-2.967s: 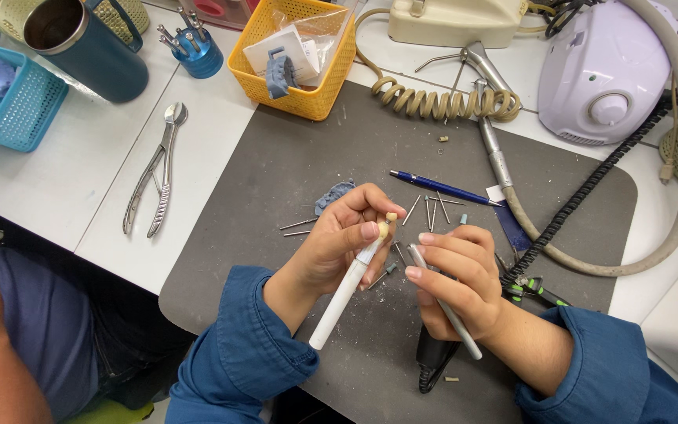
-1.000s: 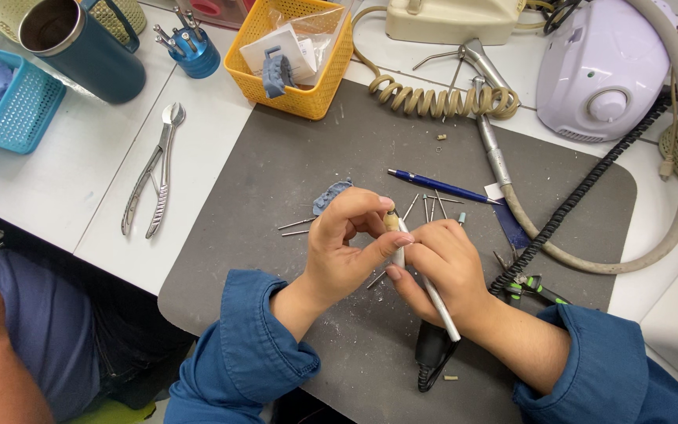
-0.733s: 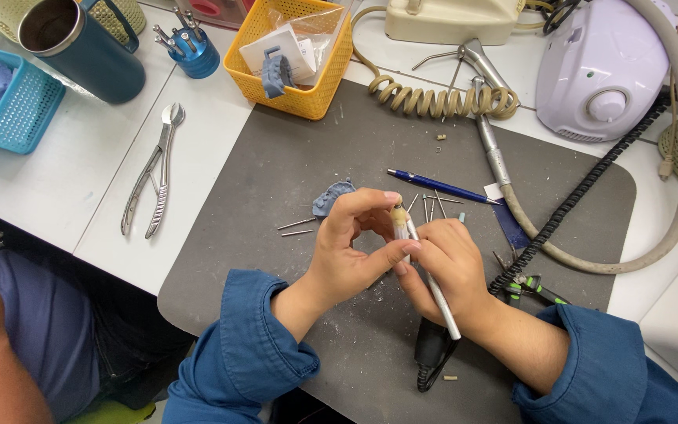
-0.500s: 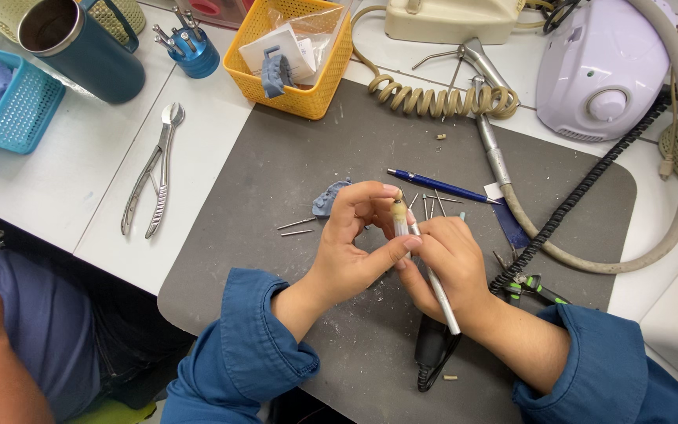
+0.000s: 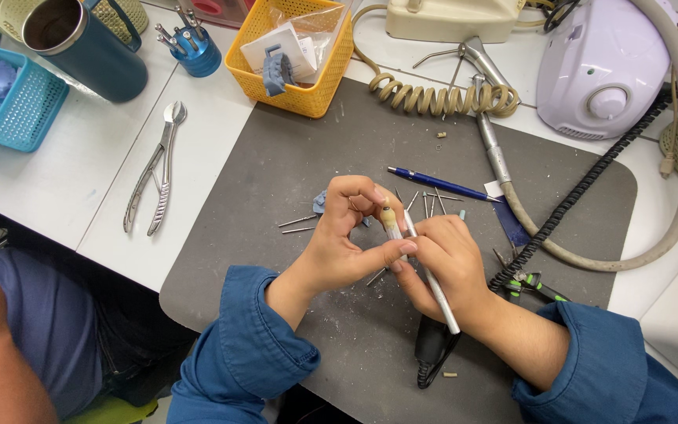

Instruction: The person uses a rotary handpiece to grind and smooth a small beige dental prosthesis, then switches to a manual carving tool to refine its surface. The person repeatedly alternates between the rotary tool and the manual tool while holding the prosthesis in the left hand.

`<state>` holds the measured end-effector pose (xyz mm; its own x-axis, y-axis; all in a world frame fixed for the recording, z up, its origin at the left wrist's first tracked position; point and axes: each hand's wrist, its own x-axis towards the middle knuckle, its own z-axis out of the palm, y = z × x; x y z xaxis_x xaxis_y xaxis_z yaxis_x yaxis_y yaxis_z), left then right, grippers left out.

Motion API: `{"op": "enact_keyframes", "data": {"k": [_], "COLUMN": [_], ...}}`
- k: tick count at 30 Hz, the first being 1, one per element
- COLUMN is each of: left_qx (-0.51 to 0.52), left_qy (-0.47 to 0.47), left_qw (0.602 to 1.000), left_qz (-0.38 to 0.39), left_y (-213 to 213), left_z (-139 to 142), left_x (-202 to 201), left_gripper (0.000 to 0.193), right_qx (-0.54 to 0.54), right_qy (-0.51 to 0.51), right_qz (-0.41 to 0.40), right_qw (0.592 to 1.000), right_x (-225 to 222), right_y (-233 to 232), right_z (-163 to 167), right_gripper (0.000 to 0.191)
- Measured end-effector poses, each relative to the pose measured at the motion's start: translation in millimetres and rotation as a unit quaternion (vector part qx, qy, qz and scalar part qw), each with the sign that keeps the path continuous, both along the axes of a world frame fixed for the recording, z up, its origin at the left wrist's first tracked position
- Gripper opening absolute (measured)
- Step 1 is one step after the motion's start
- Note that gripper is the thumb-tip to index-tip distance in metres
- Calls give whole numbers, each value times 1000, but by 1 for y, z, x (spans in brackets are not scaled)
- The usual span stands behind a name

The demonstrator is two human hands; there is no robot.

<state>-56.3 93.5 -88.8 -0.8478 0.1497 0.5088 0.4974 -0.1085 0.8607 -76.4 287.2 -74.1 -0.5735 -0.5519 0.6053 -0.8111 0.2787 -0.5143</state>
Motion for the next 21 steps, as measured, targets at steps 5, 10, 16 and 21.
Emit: {"op": "enact_keyframes", "data": {"k": [5, 10, 16, 21], "left_qx": [3, -11, -23, -41], "left_qy": [5, 21, 27, 44], "left_qw": [1000, 1000, 999, 998], "left_qz": [0, 4, 3, 3], "left_y": [0, 4, 6, 2], "left_z": [-1, -1, 7, 12], "left_x": [-3, 0, 3, 3], "left_gripper": [64, 66, 65, 64], "right_qx": [0, 1, 6, 12], "right_qy": [-11, -9, -7, 2], "right_qz": [-2, 4, 9, 9], "right_qw": [1000, 1000, 1000, 1000], "right_x": [0, 3, 6, 6], "right_y": [0, 3, 6, 5], "right_z": [-1, 1, 8, 11], "right_gripper": [19, 19, 18, 19]}}
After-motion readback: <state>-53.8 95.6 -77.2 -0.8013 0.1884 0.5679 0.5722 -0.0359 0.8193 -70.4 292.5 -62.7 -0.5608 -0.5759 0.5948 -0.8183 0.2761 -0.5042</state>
